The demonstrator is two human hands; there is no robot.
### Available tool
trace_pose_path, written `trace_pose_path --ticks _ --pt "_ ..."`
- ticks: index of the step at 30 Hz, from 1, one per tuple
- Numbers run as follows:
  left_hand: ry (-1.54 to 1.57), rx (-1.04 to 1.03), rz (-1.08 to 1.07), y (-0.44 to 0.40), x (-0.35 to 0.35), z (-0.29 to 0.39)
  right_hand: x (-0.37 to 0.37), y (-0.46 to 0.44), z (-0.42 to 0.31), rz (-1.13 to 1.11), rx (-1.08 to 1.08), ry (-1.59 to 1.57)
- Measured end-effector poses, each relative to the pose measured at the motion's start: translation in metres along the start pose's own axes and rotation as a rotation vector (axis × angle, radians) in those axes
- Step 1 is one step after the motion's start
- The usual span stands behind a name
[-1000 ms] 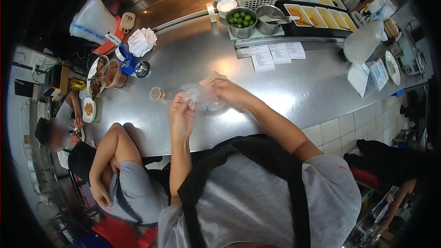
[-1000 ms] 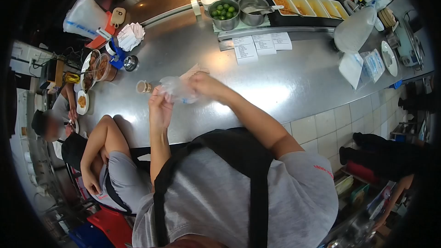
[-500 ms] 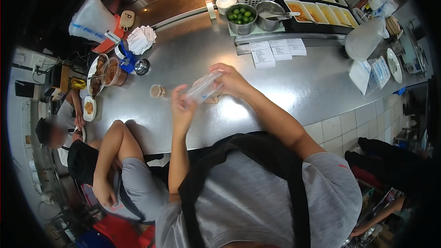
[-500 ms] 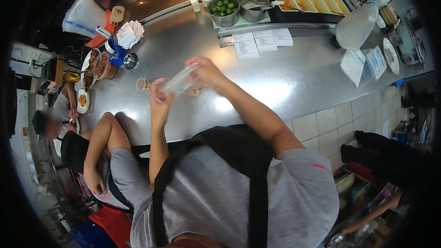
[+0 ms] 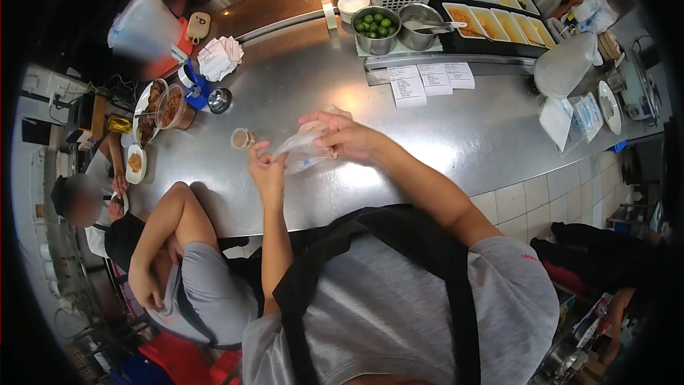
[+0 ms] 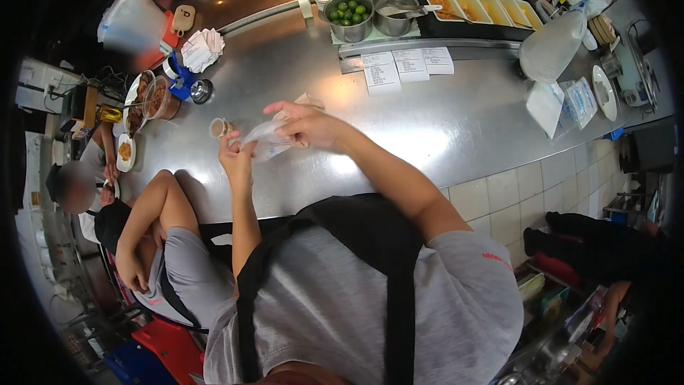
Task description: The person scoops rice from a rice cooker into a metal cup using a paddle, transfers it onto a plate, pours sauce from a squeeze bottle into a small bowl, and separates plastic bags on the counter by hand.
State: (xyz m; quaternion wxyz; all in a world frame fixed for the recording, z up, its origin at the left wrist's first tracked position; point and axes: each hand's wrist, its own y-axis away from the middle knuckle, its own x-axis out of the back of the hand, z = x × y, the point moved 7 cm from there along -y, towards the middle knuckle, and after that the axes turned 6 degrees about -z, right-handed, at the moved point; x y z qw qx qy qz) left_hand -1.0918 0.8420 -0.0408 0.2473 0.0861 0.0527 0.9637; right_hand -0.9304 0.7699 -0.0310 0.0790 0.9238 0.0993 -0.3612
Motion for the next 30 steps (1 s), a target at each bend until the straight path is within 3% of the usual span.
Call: trace_pose_path --ticks 2,3,5,6,8,9,11,12,14,16,18,19,21,23,24,25,26,28,29,30 --pt "-0.271 0.042 0.215 0.001 0.019 -0.008 -0.013 -0.005 -0.005 -0.006 0.124 0.028" --pt "-0.272 0.042 0.216 0.000 0.016 -0.013 -0.012 -0.007 -0.005 -0.007 0.125 0.027" --pt "0.155 -0.225 0.381 0.011 0.012 -0.005 0.005 -0.006 -0.011 0.277 0.099 0.595" --pt "0.154 -0.224 0.382 0.014 0.009 -0.004 0.003 -0.006 -0.007 0.275 0.099 0.595" --pt "-0.213 -0.318 0.605 0.029 0.013 0.024 -0.012 -0.002 -0.022 0.455 0.226 1.130" --pt "-0.212 -0.322 0.612 0.033 0.012 0.031 -0.011 -0.006 -0.021 0.448 0.231 1.133" --pt "-0.334 -0.366 0.321 0.033 -0.007 0.048 0.002 -0.003 -0.021 0.694 0.319 1.268" --pt "-0.336 -0.362 0.332 0.037 -0.006 0.057 0.012 -0.005 -0.014 0.681 0.318 1.267" --pt "0.354 0.069 -0.436 0.038 -0.044 0.042 0.033 -0.004 -0.010 0.694 0.505 1.186" --pt "0.323 -0.003 -0.327 0.031 -0.014 0.023 0.058 -0.024 0.025 0.380 0.131 0.559" --pt "0.262 -0.115 -0.218 0.021 0.018 -0.013 0.001 -0.020 0.016 0.005 0.033 -0.183" --pt "0.228 -0.164 -0.176 0.021 0.031 -0.027 -0.005 -0.022 0.021 -0.029 0.000 -0.187" --pt "0.199 -0.214 -0.108 0.029 0.038 -0.027 -0.023 -0.030 0.026 -0.200 -0.048 -0.106" --pt "-0.441 -0.174 0.444 0.050 0.053 -0.003 -0.025 -0.049 0.045 -0.175 -0.135 0.062" --pt "-0.690 -0.192 0.541 0.058 0.055 0.006 -0.016 -0.064 0.058 -0.114 -0.220 0.370" --pt "-0.691 -0.188 0.559 0.063 0.062 0.002 -0.016 -0.076 0.061 -0.049 -0.297 0.678" --pt "-0.816 -0.144 0.623 0.067 0.071 -0.006 -0.025 -0.090 0.063 -0.066 -0.298 0.684" --pt "-0.945 -0.090 0.696 0.075 0.092 -0.015 -0.054 -0.120 0.043 -0.030 0.076 1.156" --pt "-0.889 -0.016 0.701 0.080 0.111 -0.024 -0.057 -0.136 0.047 -0.043 0.075 1.157" --pt "-0.828 0.060 0.705 0.085 0.126 -0.033 -0.067 -0.153 0.042 -0.032 0.221 1.441"
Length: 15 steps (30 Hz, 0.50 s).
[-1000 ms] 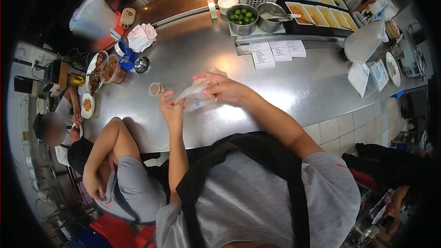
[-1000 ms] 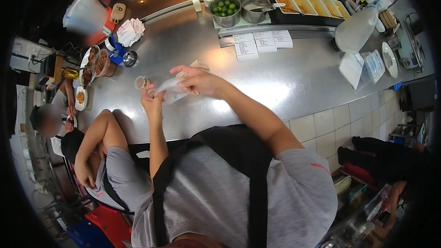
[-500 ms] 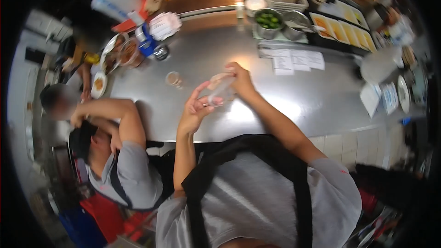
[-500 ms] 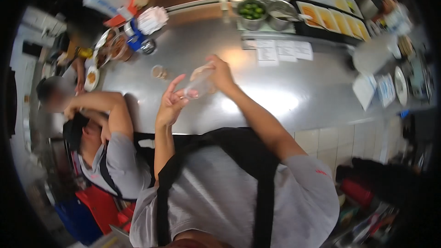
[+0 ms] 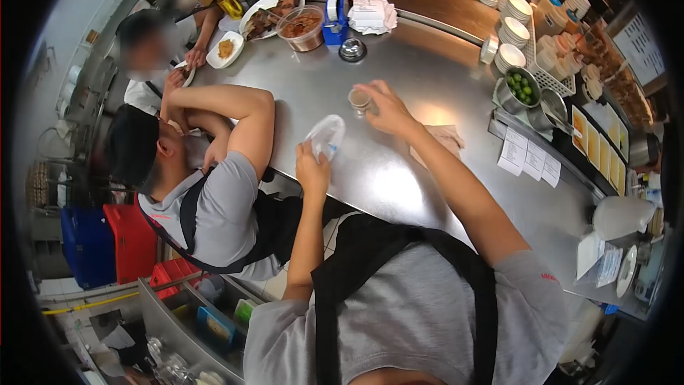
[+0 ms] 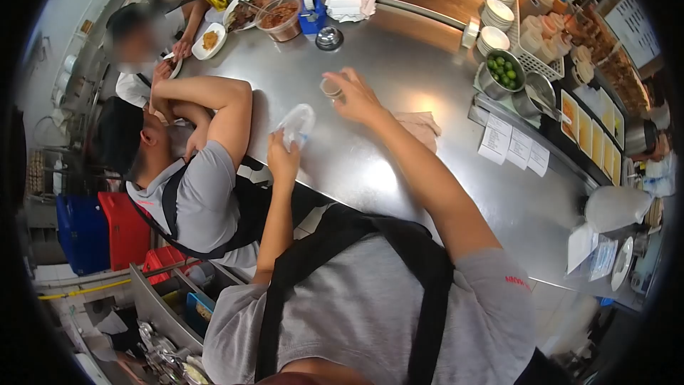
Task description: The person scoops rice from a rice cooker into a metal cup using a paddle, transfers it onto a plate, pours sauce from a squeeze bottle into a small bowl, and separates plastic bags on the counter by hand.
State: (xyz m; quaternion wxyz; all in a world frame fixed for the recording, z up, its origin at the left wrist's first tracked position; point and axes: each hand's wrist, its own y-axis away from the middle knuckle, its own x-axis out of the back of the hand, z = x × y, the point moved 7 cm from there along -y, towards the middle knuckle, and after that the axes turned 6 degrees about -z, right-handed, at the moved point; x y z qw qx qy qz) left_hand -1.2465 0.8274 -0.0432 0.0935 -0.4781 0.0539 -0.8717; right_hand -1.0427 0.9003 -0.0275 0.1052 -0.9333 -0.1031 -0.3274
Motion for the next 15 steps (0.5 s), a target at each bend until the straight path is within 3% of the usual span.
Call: trace_pose_path --ticks 1,2,4,7,11,13,15 --pt "0.000 0.015 0.005 -0.003 0.003 -0.008 -0.003 -0.014 -0.005 0.068 0.108 0.289" --pt "-0.007 0.008 -0.001 -0.006 0.006 -0.012 -0.008 -0.026 0.001 0.050 0.117 0.286" --pt "-0.015 0.027 0.003 -0.014 0.007 -0.021 -0.032 -0.040 0.022 -0.239 0.054 0.200" --pt "-0.064 0.072 -0.101 -0.023 -0.008 -0.021 -0.027 -0.031 0.045 -0.195 0.046 0.167" --pt "-0.077 0.014 -0.230 -0.021 -0.033 0.013 0.018 0.011 -0.018 -0.148 0.166 0.073" --pt "0.003 -0.136 -0.334 -0.014 -0.051 0.039 0.008 0.029 -0.042 -0.360 0.125 -0.179" --pt "0.119 -0.182 -0.402 -0.010 -0.067 0.052 -0.001 0.039 -0.038 -0.340 0.108 -0.173"
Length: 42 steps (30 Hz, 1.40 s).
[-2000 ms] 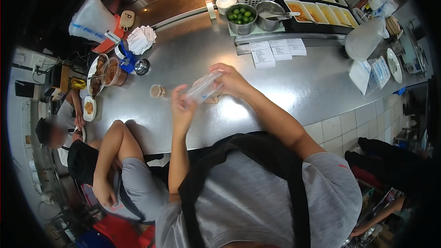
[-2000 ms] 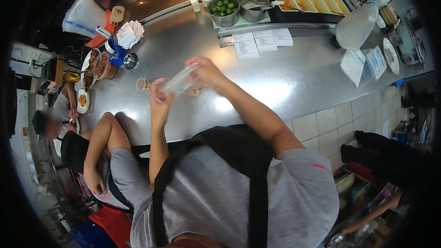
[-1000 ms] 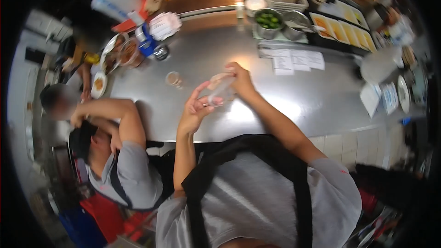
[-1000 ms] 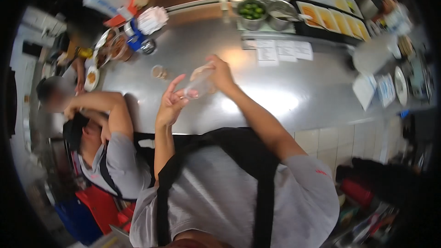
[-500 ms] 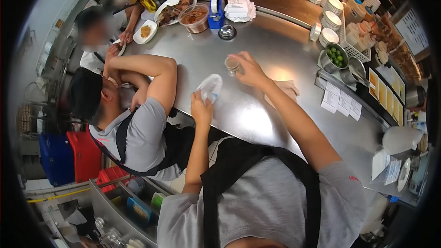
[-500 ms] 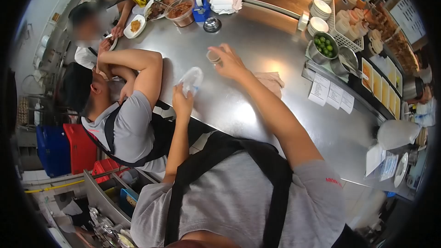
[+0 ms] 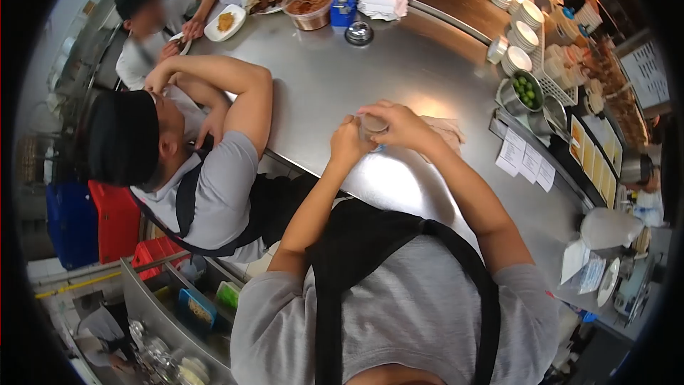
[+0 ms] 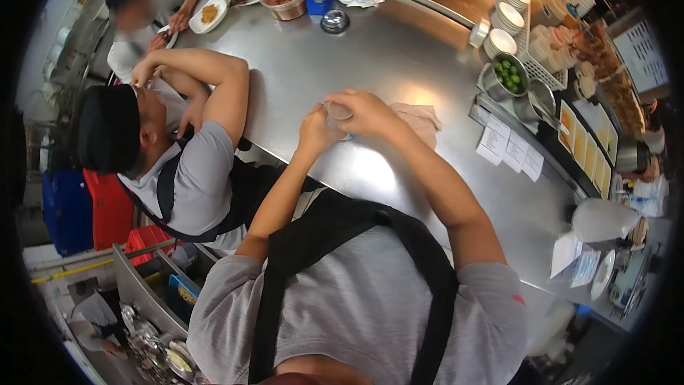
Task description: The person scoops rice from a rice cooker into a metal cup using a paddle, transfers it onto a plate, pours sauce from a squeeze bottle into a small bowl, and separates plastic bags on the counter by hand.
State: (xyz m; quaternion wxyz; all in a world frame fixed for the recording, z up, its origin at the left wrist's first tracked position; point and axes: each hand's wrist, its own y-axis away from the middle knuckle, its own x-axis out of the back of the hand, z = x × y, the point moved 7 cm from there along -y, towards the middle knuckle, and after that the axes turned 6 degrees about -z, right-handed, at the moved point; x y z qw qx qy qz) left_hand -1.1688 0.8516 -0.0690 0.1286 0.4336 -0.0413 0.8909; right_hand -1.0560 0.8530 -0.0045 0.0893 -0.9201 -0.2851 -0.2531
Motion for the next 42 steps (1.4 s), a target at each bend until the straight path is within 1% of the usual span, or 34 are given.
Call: trace_pose_path --ticks 1,2,4,6,7,8,9,10,11,12,13,15,16,17,18,20,21,22,23,24,25,27,28,30,32,33,34,35,37,39,40,41,42 --pt "0.105 -0.045 -0.045 -0.002 -0.009 0.005 -0.008 0.002 0.011 -0.032 -0.083 0.138" --pt "0.107 -0.059 -0.052 -0.004 -0.015 0.006 -0.015 0.005 0.025 -0.067 -0.165 0.274" --pt "0.190 -0.104 -0.077 -0.005 -0.017 0.009 -0.020 0.013 0.042 -0.030 -0.190 0.282" --pt "0.206 -0.129 -0.106 -0.004 -0.013 0.012 -0.021 0.016 0.056 0.026 -0.164 -0.058" --pt "0.225 -0.147 -0.140 -0.003 -0.011 0.013 -0.022 0.013 0.058 0.033 -0.162 -0.061" --pt "0.221 -0.154 -0.145 -0.004 -0.013 0.009 -0.019 0.010 0.066 0.041 -0.248 0.062" --pt "0.201 -0.204 -0.150 -0.008 -0.016 0.007 -0.016 0.010 0.074 0.051 -0.337 0.186" --pt "0.184 -0.260 -0.157 -0.011 -0.018 0.008 -0.015 0.010 0.070 0.068 -0.345 0.188" --pt "0.184 -0.281 -0.169 -0.013 -0.012 0.014 -0.008 0.012 0.065 0.169 -0.444 0.273" --pt "0.149 -0.297 -0.072 -0.013 0.003 0.018 0.001 0.015 0.060 0.275 -0.547 0.357" --pt "0.116 -0.313 0.022 -0.011 0.021 0.028 0.006 0.014 0.055 0.300 -0.568 0.355" --pt "0.354 -0.214 -0.181 0.006 0.068 0.077 0.005 0.014 0.058 0.185 -0.676 0.261" --pt "0.307 -0.193 -0.139 0.006 0.081 0.071 0.007 0.014 0.061 0.205 -0.688 0.256" --pt "0.261 -0.168 -0.092 0.005 0.094 0.061 0.006 0.012 0.065 0.200 -0.670 0.198" --pt "0.258 -0.174 -0.097 0.004 0.097 0.053 0.004 0.010 0.068 0.188 -0.647 0.141" --pt "0.366 -0.166 -0.191 -0.002 0.079 0.019 0.006 0.013 0.061 0.207 -0.629 0.140" --pt "0.186 -0.268 -0.267 -0.012 0.040 -0.021 0.006 0.012 0.057 0.221 -0.612 0.138" --pt "0.265 -0.377 -0.317 -0.013 0.019 -0.021 0.004 0.011 0.057 0.215 -0.602 0.138" --pt "0.343 -0.486 -0.368 -0.010 0.003 -0.007 0.006 0.012 0.056 0.275 -0.582 0.167" --pt "0.468 -0.410 -0.343 -0.008 0.000 0.003 0.005 0.013 0.057 0.331 -0.564 0.192" --pt "0.592 -0.329 -0.316 -0.005 -0.003 0.010 0.001 0.012 0.062 0.319 -0.557 0.183" --pt "0.617 -0.286 -0.307 -0.020 -0.033 -0.001 0.002 0.011 0.072 0.382 -0.508 0.091" --pt "0.647 -0.267 -0.305 -0.027 -0.041 -0.006 0.006 0.011 0.072 0.374 -0.501 0.094" --pt "0.648 -0.226 -0.286 -0.022 -0.031 0.005 0.014 0.015 0.067 0.301 -0.504 -0.398" --pt "0.653 -0.172 -0.274 -0.023 -0.030 0.003 0.060 0.031 -0.019 0.308 -0.200 -0.672" --pt "0.640 -0.133 -0.313 -0.025 -0.036 -0.004 0.084 0.043 -0.041 0.313 -0.146 -0.760" --pt "0.623 -0.095 -0.356 -0.022 -0.042 -0.010 0.101 0.054 -0.048 0.323 -0.090 -0.850" --pt "0.620 -0.093 -0.356 -0.016 -0.032 -0.005 0.104 0.062 -0.034 0.322 -0.088 -0.853" --pt "0.574 -0.328 -0.118 0.002 0.006 0.019 0.096 0.064 0.008 0.211 -0.112 -0.278" --pt "1.138 -0.245 -0.078 -0.002 0.010 -0.011 0.041 0.067 0.077 0.104 -0.399 -0.090" --pt "1.120 -0.091 -0.127 -0.002 0.018 -0.010 0.021 0.058 0.069 0.090 -0.240 0.194" --pt "1.098 0.061 -0.182 0.003 0.027 0.000 0.002 0.051 0.075 0.185 -0.113 0.050" --pt "0.942 0.150 -0.191 0.003 0.032 0.014 -0.010 0.043 0.064 0.247 -0.081 -0.003"
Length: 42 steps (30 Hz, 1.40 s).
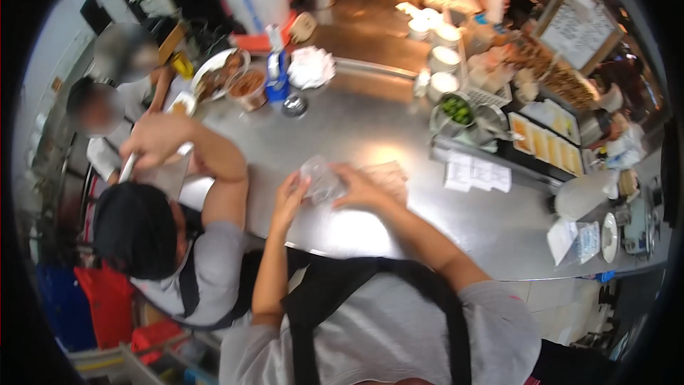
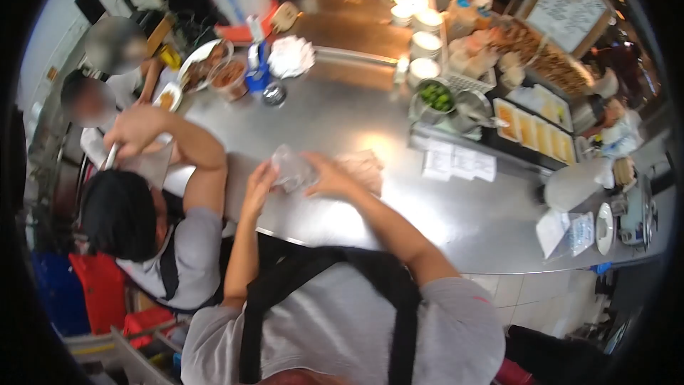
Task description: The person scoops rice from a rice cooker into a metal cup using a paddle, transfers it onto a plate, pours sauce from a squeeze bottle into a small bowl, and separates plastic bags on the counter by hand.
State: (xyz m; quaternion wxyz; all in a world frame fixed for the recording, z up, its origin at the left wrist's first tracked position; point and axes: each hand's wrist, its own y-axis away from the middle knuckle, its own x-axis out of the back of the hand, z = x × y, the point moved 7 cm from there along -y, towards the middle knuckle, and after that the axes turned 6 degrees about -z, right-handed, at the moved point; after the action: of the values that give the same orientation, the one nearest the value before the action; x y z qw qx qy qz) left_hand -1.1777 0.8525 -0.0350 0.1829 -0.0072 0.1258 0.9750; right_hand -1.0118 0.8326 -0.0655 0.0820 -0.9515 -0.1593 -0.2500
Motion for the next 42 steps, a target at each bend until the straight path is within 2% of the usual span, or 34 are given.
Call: trace_pose_path --ticks 1,3,4,6,7,8,9,10,11,12,13,14,15,16,17,19,20,22,24,25,27,28,29,31,32,34,35,36,37,38,39,40,42 --pt "-0.142 -0.122 -0.085 -0.016 0.005 -0.016 -0.009 -0.006 -0.006 0.071 0.065 -0.111" --pt "-0.216 -0.175 -0.030 -0.016 -0.001 0.004 -0.025 -0.019 0.000 -0.006 0.016 -0.349" --pt "-0.216 -0.190 -0.045 -0.015 -0.005 0.024 -0.023 -0.020 0.004 0.011 0.020 -0.337" --pt "-0.655 -0.156 0.135 0.000 0.002 0.066 -0.017 -0.019 0.008 0.054 0.076 -0.219" --pt "-0.630 -0.259 0.138 0.007 0.007 0.080 -0.013 -0.015 0.004 -0.008 -0.058 -0.209" --pt "-0.598 -0.376 0.141 0.016 0.009 0.094 -0.010 -0.010 0.002 0.019 -0.085 -0.223" --pt "-0.458 -0.341 0.124 0.025 0.008 0.108 -0.009 -0.005 0.002 0.056 -0.107 -0.223" --pt "-0.317 -0.309 0.093 0.037 0.005 0.119 -0.010 -0.005 0.003 0.053 -0.008 -0.161" --pt "-0.194 -0.364 0.024 0.045 0.002 0.129 -0.003 -0.001 -0.009 0.107 0.128 0.007" --pt "-0.070 -0.425 -0.056 0.045 0.003 0.131 -0.006 0.001 0.000 0.057 0.086 -0.038" --pt "-0.328 -0.453 -0.127 0.035 0.006 0.116 -0.013 0.002 0.008 -0.178 -0.163 -0.179" --pt "-0.590 -0.485 -0.171 0.020 0.020 0.083 0.005 0.007 -0.012 0.121 0.124 -0.203" --pt "-0.794 -0.362 -0.205 -0.017 0.046 0.006 0.015 0.007 -0.029 0.125 0.197 -0.057" --pt "-0.743 -0.366 -0.334 -0.035 0.040 -0.033 0.020 0.007 -0.041 0.127 0.262 0.077" --pt "-0.819 -0.411 -0.312 -0.031 0.018 -0.035 0.023 0.003 -0.045 0.145 0.309 0.090" --pt "-0.845 -0.562 -0.488 -0.032 -0.035 -0.037 0.024 -0.003 -0.047 0.174 0.349 0.121" --pt "-0.839 -0.582 -0.496 -0.040 -0.049 -0.050 0.023 -0.006 -0.047 0.193 0.324 0.228" --pt "-0.366 -0.523 -0.359 -0.062 -0.056 -0.073 0.020 -0.016 -0.040 0.210 0.298 0.339" --pt "-0.291 -0.446 -0.385 -0.063 -0.069 -0.078 0.000 -0.032 -0.010 -0.145 0.164 0.337" --pt "-0.218 -0.366 -0.408 -0.063 -0.076 -0.081 0.000 -0.029 -0.020 -0.147 0.162 0.339" --pt "-0.169 -0.433 -0.335 -0.047 -0.085 -0.066 0.008 -0.019 -0.032 -0.059 -0.174 -0.210" --pt "-0.125 -0.496 -0.259 -0.040 -0.080 -0.058 0.005 -0.019 -0.029 -0.061 -0.176 -0.220" --pt "-0.134 -0.480 -0.256 -0.044 -0.075 -0.062 0.004 -0.019 -0.024 0.023 -0.194 -0.228" --pt "-0.842 -0.383 -0.323 -0.056 -0.072 -0.091 -0.007 -0.015 -0.024 0.170 -0.192 -0.336" --pt "-0.793 -0.445 -0.313 -0.048 -0.072 -0.082 -0.006 -0.011 -0.031 0.234 -0.175 -0.436" --pt "-0.678 -0.612 -0.281 -0.039 -0.074 -0.064 0.007 0.007 -0.058 0.081 -0.479 -0.461" --pt "-0.512 -0.608 -0.242 -0.033 -0.073 -0.058 0.005 -0.012 -0.047 0.299 -0.134 -0.527" --pt "-0.684 -0.770 -0.111 -0.038 -0.067 -0.077 -0.015 -0.015 -0.014 0.003 -0.108 -0.908" --pt "-0.739 -0.711 -0.129 -0.017 -0.076 -0.040 0.010 -0.006 -0.057 0.140 0.165 -0.528" --pt "-0.706 -0.429 -0.228 -0.054 -0.068 -0.112 0.019 0.004 -0.075 0.152 0.104 -0.216" --pt "-0.913 -0.124 -0.480 -0.052 -0.074 -0.126 0.016 0.009 -0.068 0.137 0.020 -0.169" --pt "-0.903 -0.066 -0.445 -0.041 -0.073 -0.103 0.011 0.011 -0.060 0.122 -0.055 -0.111" --pt "-0.580 -0.497 -0.263 -0.021 -0.073 -0.057 -0.005 0.009 -0.053 -0.226 -0.398 -0.213"
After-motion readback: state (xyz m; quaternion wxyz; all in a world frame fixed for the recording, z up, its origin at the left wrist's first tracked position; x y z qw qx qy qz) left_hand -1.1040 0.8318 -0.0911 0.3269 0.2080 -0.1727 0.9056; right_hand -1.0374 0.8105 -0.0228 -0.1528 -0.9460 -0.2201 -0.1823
